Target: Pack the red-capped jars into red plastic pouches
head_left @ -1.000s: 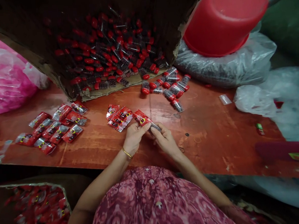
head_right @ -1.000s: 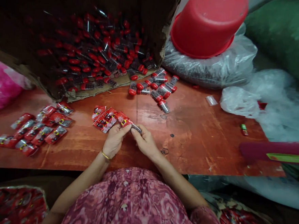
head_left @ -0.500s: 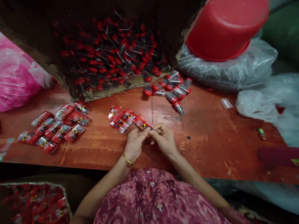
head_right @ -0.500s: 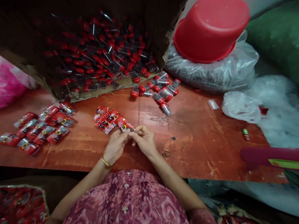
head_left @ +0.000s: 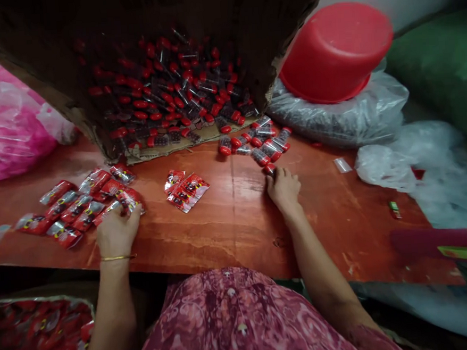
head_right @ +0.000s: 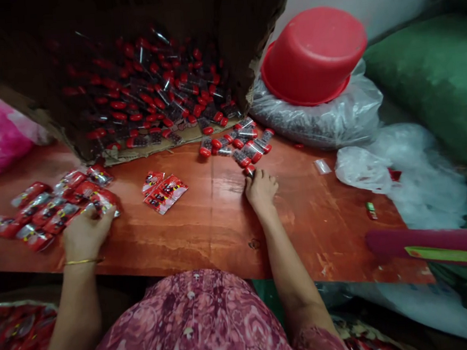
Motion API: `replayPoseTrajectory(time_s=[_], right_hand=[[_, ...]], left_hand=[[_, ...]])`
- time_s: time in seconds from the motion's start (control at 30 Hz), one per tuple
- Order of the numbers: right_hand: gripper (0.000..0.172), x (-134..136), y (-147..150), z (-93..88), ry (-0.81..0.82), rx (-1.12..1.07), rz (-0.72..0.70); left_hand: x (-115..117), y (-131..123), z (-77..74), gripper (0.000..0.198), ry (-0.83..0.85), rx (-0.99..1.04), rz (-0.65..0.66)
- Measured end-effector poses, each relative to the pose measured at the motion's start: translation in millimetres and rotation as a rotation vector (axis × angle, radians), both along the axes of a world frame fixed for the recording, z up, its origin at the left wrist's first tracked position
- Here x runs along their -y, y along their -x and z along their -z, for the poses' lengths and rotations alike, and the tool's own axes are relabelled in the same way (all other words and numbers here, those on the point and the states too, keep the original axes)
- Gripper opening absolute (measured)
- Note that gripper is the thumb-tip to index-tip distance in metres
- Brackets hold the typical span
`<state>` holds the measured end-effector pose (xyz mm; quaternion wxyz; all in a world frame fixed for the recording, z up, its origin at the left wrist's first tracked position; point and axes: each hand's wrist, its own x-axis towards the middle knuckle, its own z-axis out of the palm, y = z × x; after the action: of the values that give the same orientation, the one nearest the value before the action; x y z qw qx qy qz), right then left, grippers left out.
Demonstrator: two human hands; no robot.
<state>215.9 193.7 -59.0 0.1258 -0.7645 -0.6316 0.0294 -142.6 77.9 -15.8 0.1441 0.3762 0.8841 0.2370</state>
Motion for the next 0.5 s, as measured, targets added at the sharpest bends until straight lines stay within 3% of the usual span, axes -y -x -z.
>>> replayPoseTrajectory(time_s=[0.07,0.13,0.17,0.2,0.27,0.33,0.4,0.5], right_hand=[[0.041,8.7,-0.6,12.0,-0.016,0.026,-0.134],[0.043,22.9,6.6,23.2,-0.076,0.032,-0.253],[0.044,29.9,11.6,27.8,-0.113,0.031,-0.294],[0.046,36.0,17.0,31.5,-0.153,0.028,-0.322],[0.050,44.1,26.8,36.2,-0.235,0.013,-0.360],[0.050,47.2,33.8,37.8,-0.296,-0.008,-0.398],[0.045,47.4,37.2,37.7,-0.332,-0.029,-0.427],[0.040,46.8,37.5,35.7,-0.362,-0.047,-0.436]], left_hand=[[3.8,-2.3,-11.4,0.050,0.064,-0.218,-0.127],[2.0,-15.6,-19.1,0.063,-0.044,-0.333,-0.212],[-1.6,-25.0,-20.1,0.061,-0.133,-0.355,-0.171],[-7.2,-35.3,-18.7,0.053,-0.212,-0.353,-0.064],[-23.5,-56.5,-9.6,0.041,-0.302,-0.283,0.312],[-43.4,-74.6,4.7,0.038,-0.277,-0.272,0.571],[-61.6,-86.7,18.9,0.038,-0.153,-0.305,0.670],[-78.1,-94.0,32.7,0.033,-0.008,-0.312,0.689]])
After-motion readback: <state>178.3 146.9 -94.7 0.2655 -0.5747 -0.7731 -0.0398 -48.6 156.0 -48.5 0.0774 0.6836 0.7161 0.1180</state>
